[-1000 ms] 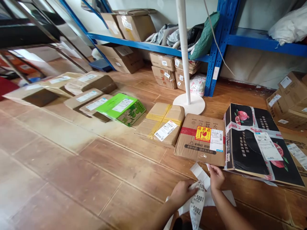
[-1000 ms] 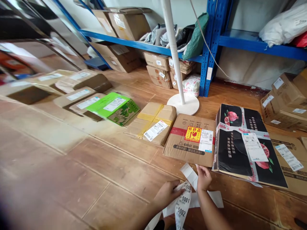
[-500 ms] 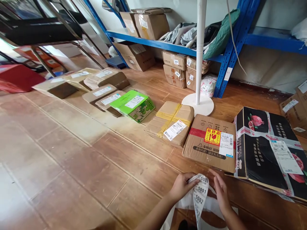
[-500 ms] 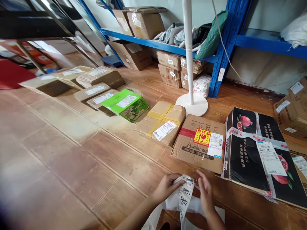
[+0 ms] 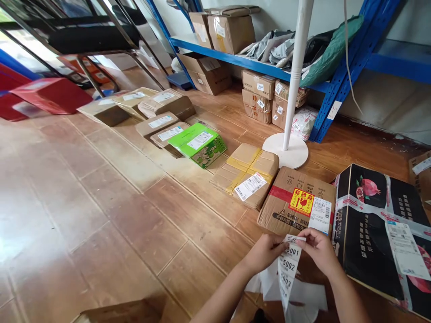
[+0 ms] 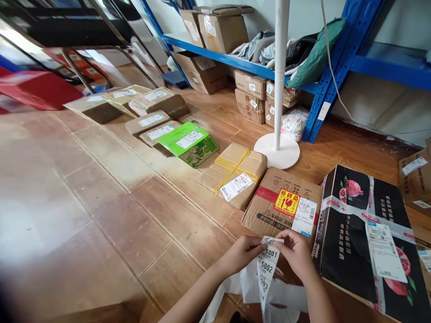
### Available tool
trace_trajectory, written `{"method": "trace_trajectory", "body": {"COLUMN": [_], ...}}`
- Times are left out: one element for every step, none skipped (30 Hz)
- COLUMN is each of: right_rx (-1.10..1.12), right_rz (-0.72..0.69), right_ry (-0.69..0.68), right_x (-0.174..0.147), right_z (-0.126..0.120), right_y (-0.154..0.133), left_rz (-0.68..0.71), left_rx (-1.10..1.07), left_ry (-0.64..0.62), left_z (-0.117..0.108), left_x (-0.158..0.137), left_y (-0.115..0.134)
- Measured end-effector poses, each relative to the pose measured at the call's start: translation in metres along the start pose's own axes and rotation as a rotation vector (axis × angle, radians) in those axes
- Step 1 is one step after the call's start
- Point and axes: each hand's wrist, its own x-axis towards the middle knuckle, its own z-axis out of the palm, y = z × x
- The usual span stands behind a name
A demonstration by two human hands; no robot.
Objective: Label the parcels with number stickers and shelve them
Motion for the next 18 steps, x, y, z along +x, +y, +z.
{"method": "trace_trajectory", "body": {"right_rx": [-0.012,-0.014,-0.006,0.006,0.017,0.021,0.019,0.014,0.009,0.011,0.019,0.03,0.042,0.051,0.054,0.049,0.034,0.011], "right_rz": [0.021,0.04,0.057,0.069,0.075,0.078,0.084,0.095,0.11,0.121,0.128,0.127,0.122,0.119,0.125,0.143,0.168,0.192], "right_ry": [0.006,0.015,0.021,0.023,0.024,0.024,0.027,0.024,0.013,-0.003,-0.026,-0.057,-0.092,-0.129,-0.168,-0.217,-0.281,-0.355], "right_x": [-0.002,-0.005,-0.009,-0.014,-0.019,-0.024,-0.031,-0.038,-0.046,-0.055,-0.065,-0.076,-0.087,-0.099,-0.11,-0.121,-0.13,-0.138], "right_z": [-0.004,-0.005,-0.005,-0.002,0.003,0.01,0.019,0.029,0.042,0.056,0.071,0.087,0.104,0.12,0.136,0.151,0.164,0.177], "right_y": [-0.014,-0.03,-0.046,-0.062,-0.078,-0.094,-0.11,-0.125,-0.14,-0.155,-0.169,-0.184,-0.197,-0.21,-0.223,-0.233,-0.242,-0.249], "left_rz": [-0.007,-0.022,-0.043,-0.067,-0.095,-0.122,-0.148,-0.181,-0.225,-0.276,-0.332,-0.385,-0.434,-0.482,-0.527,-0.568,-0.605,-0.639], "left_rx": [-0.013,-0.035,-0.047,-0.037,0.002,0.067,0.15,0.235,0.315,0.381,0.434,0.474,0.498,0.503,0.489,0.456,0.41,0.36], "left_ry": [-0.003,0.015,0.051,0.102,0.161,0.218,0.266,0.303,0.33,0.349,0.365,0.379,0.394,0.411,0.425,0.43,0.43,0.422], "left_z": [-0.002,-0.003,-0.004,-0.005,-0.007,-0.01,-0.014,-0.019,-0.025,-0.032,-0.04,-0.047,-0.054,-0.061,-0.067,-0.071,-0.075,-0.078], "left_x": [-0.002,-0.005,-0.011,-0.018,-0.028,-0.041,-0.056,-0.074,-0.093,-0.115,-0.138,-0.162,-0.187,-0.212,-0.238,-0.263,-0.287,-0.31], "left_y": [0.016,0.033,0.049,0.064,0.079,0.093,0.107,0.121,0.133,0.146,0.158,0.17,0.182,0.192,0.201,0.209,0.213,0.215]}}
